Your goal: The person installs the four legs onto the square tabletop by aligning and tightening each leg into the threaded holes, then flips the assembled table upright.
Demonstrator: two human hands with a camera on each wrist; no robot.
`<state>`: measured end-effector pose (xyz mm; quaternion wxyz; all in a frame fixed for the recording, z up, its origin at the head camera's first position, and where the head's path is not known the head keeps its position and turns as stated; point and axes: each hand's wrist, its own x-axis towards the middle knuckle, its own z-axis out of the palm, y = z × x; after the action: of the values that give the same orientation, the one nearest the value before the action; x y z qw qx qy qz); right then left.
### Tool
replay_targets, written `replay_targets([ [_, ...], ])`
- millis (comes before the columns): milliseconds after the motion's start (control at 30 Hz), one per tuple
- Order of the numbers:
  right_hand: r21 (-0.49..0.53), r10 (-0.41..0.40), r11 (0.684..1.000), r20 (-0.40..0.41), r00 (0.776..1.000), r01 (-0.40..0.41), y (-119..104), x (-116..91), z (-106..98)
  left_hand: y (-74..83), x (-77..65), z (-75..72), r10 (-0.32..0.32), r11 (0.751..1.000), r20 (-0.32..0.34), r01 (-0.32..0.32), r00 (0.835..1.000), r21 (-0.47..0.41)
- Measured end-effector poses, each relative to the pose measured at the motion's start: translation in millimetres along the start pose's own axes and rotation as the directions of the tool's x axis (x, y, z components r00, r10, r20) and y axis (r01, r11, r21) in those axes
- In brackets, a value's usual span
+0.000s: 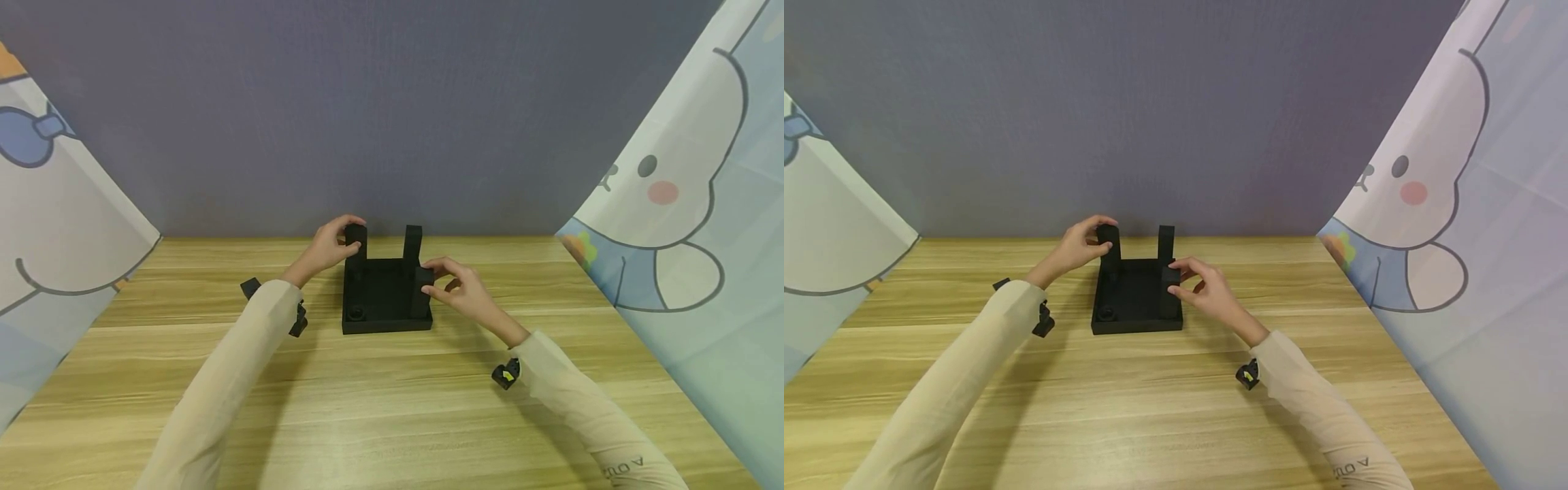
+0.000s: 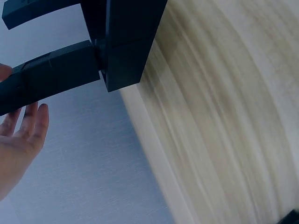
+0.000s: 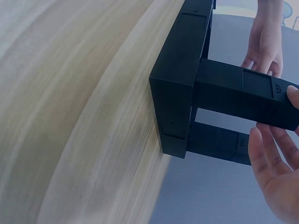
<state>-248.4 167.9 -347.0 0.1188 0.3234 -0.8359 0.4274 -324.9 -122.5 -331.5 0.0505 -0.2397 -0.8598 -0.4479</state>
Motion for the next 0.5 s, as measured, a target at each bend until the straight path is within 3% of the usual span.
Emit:
replay_targets([
  [300,-0.01,0.001,1.0,0.01,1.0,-0.001,-0.9,-0.6,-0.5,-6.0,-6.0,8.7,0.006,1.0,-0.13,-0.005,0.991,0.01],
  [500,-0.004,0.008,1.0,0.01,1.0,-0.008,-1.5,-0.4,-0.9,-9.1,-6.9,9.0,0.007,1.0,-0.132,-0.008,0.991,-0.004],
])
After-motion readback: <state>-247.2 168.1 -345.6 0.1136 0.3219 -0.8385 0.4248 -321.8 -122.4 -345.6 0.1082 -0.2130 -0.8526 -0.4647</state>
